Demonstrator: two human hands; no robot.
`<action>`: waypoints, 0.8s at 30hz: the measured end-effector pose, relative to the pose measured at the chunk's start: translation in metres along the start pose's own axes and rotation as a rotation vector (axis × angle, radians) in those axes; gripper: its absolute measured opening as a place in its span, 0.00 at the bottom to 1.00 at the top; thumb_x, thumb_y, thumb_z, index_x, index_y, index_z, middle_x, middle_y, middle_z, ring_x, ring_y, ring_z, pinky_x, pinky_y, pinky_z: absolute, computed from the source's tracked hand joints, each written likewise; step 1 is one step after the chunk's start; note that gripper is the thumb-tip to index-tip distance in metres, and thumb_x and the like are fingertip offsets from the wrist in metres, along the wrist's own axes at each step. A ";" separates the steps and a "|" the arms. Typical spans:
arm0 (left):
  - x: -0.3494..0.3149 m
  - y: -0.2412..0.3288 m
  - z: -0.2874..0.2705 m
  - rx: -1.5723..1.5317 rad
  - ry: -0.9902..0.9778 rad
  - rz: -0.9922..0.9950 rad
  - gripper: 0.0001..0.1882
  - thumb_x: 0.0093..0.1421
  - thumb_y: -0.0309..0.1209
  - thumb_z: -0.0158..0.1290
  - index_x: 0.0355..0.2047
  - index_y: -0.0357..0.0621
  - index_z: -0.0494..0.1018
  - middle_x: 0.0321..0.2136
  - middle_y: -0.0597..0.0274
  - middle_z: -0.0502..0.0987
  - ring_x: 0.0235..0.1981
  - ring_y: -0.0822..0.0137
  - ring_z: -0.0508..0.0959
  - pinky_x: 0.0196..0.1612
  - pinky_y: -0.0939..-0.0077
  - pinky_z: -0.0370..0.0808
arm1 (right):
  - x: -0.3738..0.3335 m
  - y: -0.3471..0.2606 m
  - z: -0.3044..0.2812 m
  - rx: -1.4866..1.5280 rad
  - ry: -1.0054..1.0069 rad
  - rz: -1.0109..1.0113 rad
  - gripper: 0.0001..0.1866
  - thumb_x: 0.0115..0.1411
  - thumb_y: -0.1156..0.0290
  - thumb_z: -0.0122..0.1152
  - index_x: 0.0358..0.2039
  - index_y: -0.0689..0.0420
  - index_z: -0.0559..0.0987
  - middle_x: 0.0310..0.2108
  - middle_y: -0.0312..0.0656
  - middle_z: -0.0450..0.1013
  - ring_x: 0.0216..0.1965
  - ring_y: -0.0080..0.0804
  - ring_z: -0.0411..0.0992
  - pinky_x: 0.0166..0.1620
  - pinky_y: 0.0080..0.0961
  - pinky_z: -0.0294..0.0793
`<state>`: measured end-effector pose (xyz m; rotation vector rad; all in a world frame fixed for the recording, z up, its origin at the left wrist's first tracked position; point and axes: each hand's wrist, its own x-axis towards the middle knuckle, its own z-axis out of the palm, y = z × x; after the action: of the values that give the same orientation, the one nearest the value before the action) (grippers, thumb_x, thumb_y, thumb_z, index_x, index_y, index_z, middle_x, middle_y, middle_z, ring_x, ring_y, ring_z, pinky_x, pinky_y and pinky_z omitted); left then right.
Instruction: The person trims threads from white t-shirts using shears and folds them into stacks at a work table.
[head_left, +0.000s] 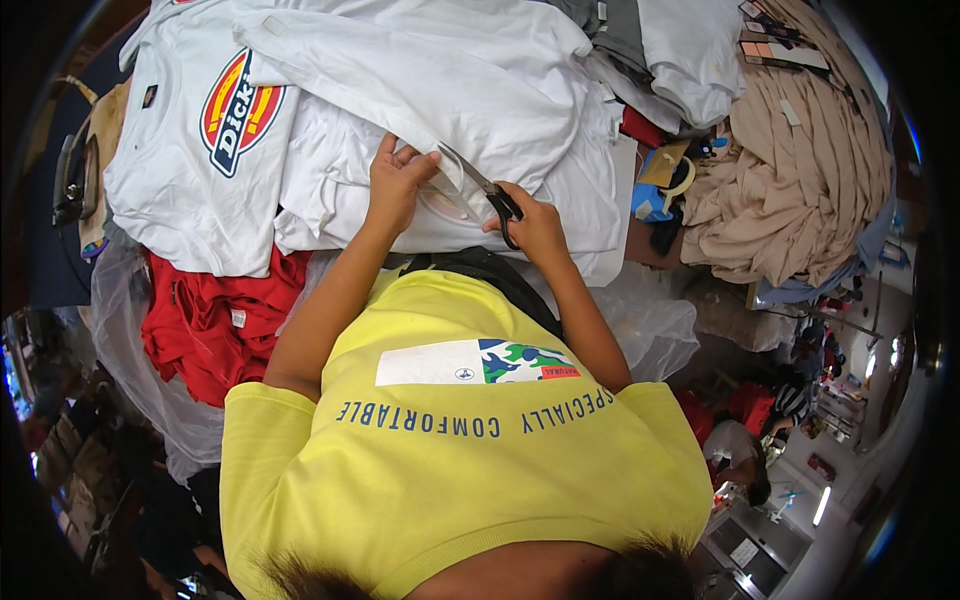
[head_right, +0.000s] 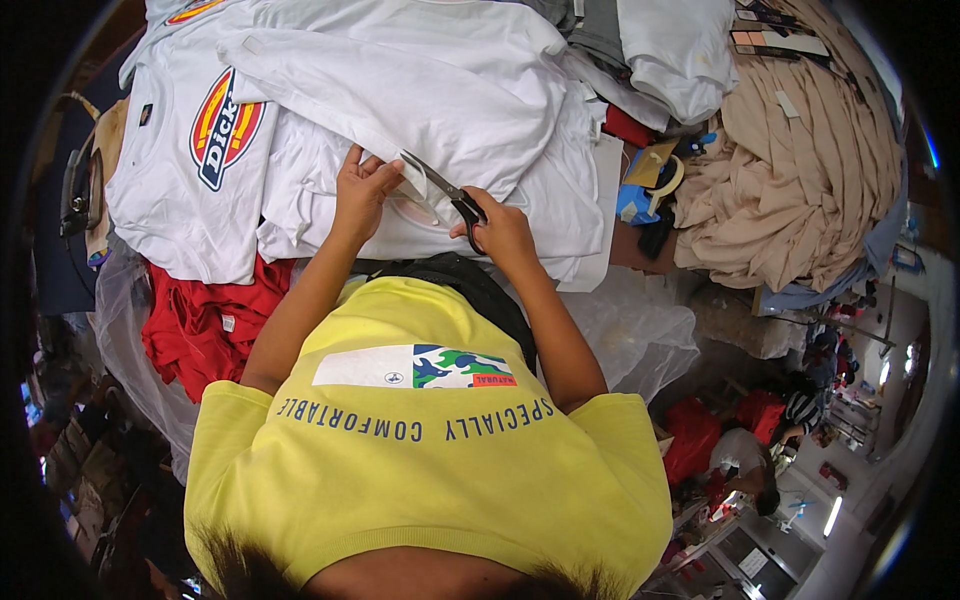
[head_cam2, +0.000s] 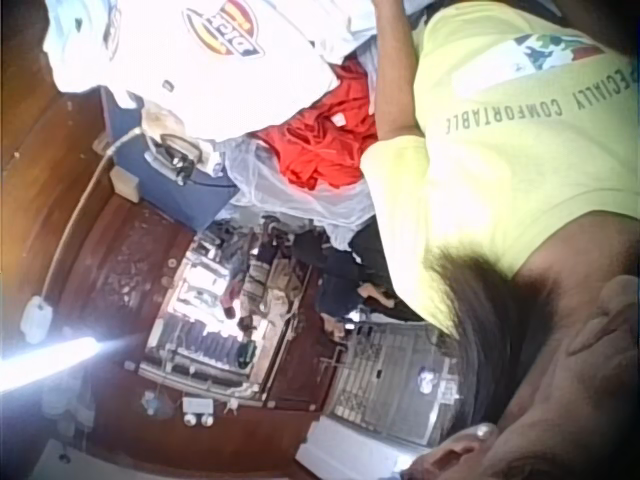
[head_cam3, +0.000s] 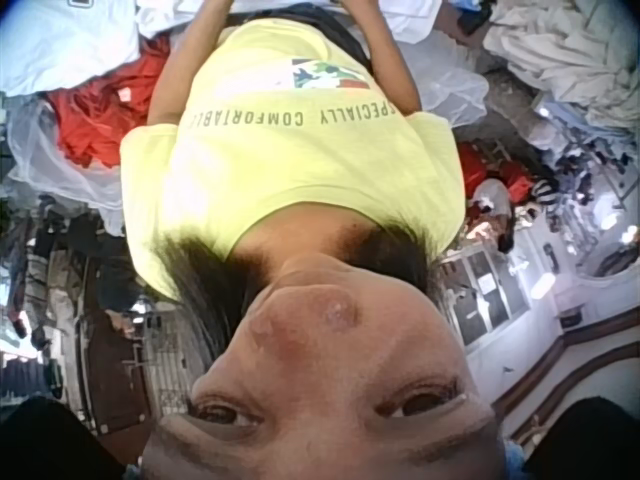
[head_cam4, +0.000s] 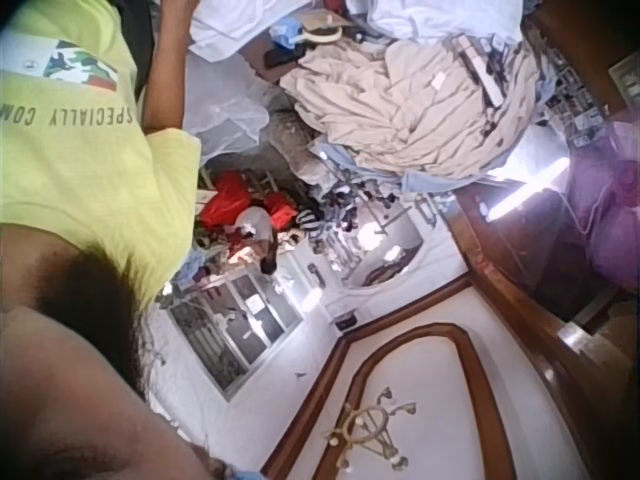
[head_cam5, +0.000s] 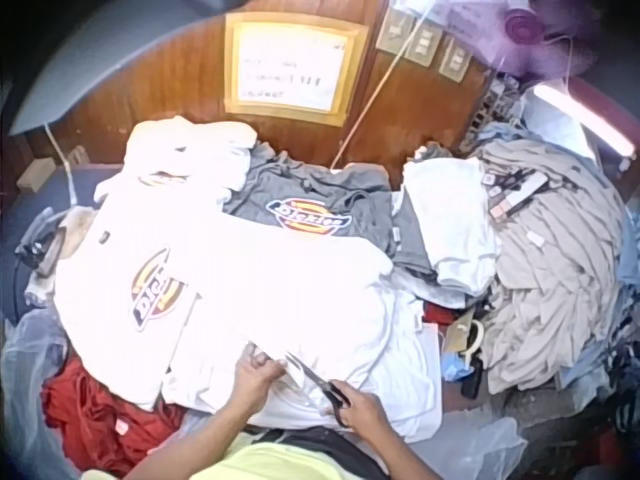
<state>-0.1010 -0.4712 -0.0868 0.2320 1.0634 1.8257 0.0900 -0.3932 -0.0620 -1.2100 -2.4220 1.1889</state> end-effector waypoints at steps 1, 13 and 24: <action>0.001 0.003 0.000 -0.002 -0.001 0.006 0.26 0.51 0.16 0.52 0.49 0.42 0.60 0.35 0.58 0.75 0.35 0.70 0.75 0.37 0.81 0.74 | 0.001 -0.002 0.002 -0.031 0.041 -0.064 0.34 0.34 0.58 0.73 0.44 0.52 0.72 0.17 0.40 0.68 0.18 0.34 0.68 0.25 0.27 0.67; 0.004 0.006 -0.004 0.013 -0.042 0.025 0.26 0.50 0.15 0.52 0.50 0.42 0.59 0.36 0.58 0.74 0.35 0.71 0.75 0.37 0.81 0.74 | 0.012 -0.016 0.005 -0.022 0.018 -0.004 0.36 0.33 0.58 0.74 0.45 0.54 0.72 0.16 0.39 0.66 0.18 0.33 0.67 0.25 0.27 0.68; 0.013 0.010 -0.014 0.009 -0.058 0.043 0.27 0.50 0.14 0.50 0.51 0.41 0.58 0.38 0.57 0.74 0.36 0.69 0.76 0.38 0.79 0.76 | 0.024 -0.037 0.005 -0.188 0.050 -0.100 0.36 0.31 0.57 0.74 0.44 0.53 0.72 0.17 0.39 0.67 0.18 0.34 0.68 0.25 0.27 0.68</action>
<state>-0.1214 -0.4699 -0.0913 0.3140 1.0335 1.8418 0.0503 -0.3911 -0.0429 -1.1358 -2.5702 0.9100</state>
